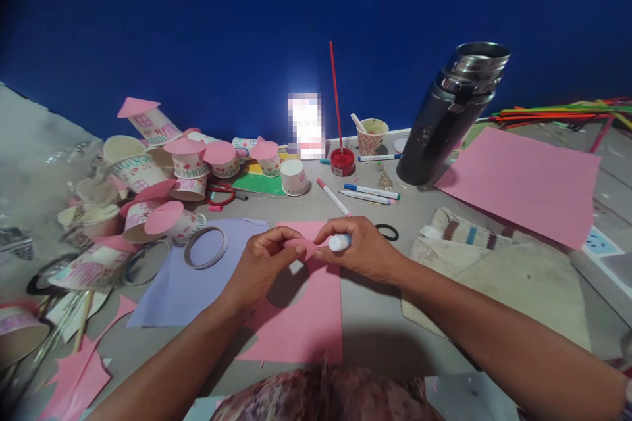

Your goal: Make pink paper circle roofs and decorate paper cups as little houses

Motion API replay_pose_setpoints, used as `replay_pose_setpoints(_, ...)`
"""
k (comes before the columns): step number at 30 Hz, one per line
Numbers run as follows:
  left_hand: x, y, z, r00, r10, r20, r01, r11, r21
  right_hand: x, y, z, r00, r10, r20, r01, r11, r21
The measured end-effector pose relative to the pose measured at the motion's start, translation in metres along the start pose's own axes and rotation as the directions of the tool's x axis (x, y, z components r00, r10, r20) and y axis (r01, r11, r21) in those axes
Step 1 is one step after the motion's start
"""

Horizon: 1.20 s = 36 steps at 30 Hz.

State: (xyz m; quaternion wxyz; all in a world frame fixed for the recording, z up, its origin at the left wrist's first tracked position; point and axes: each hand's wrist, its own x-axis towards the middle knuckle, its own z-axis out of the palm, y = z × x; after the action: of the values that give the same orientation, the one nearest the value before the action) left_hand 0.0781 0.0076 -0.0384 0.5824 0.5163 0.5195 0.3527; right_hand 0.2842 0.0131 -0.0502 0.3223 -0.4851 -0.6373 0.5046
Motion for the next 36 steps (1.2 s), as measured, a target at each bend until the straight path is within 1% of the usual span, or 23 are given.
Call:
replay_pose_setpoints(7,0.002,-0.003,0.001,0.996,-0.046,0.076,0.049,0.998,-0.041,0.001,0.001,0.001,0.999,0.034,0.034,-0.036,0.998,0.051)
replay_pose_setpoints(15,0.002,-0.003,0.0,0.993,-0.042,0.11,0.043,0.999,-0.002,0.0,-0.004,0.001,0.993,0.075,0.092,-0.084,0.992,0.097)
replay_pose_setpoints(20,0.002,-0.005,-0.001,0.995,-0.036,0.096,0.037,0.999,-0.004,0.0,-0.004,0.002,0.988,0.119,0.099,-0.133,0.979,0.156)
replay_pose_setpoints(28,0.002,-0.007,-0.002,0.996,-0.019,0.092,0.018,1.0,0.006,0.001,-0.002,0.004,0.986,0.137,0.092,-0.154,0.965,0.212)
replay_pose_setpoints(33,0.003,-0.011,-0.003,0.999,0.028,0.036,-0.026,0.998,-0.049,0.001,-0.002,0.003,0.982,0.16,0.099,-0.18,0.954,0.242)
replay_pose_setpoints(34,0.003,-0.01,-0.002,0.999,0.025,0.042,-0.023,0.998,-0.052,0.001,-0.002,0.003,0.981,0.161,0.108,-0.183,0.953,0.24)
replay_pose_setpoints(36,0.002,-0.008,-0.001,0.996,0.001,0.09,0.003,0.999,-0.048,0.001,-0.002,0.002,0.979,0.159,0.125,-0.184,0.955,0.232)
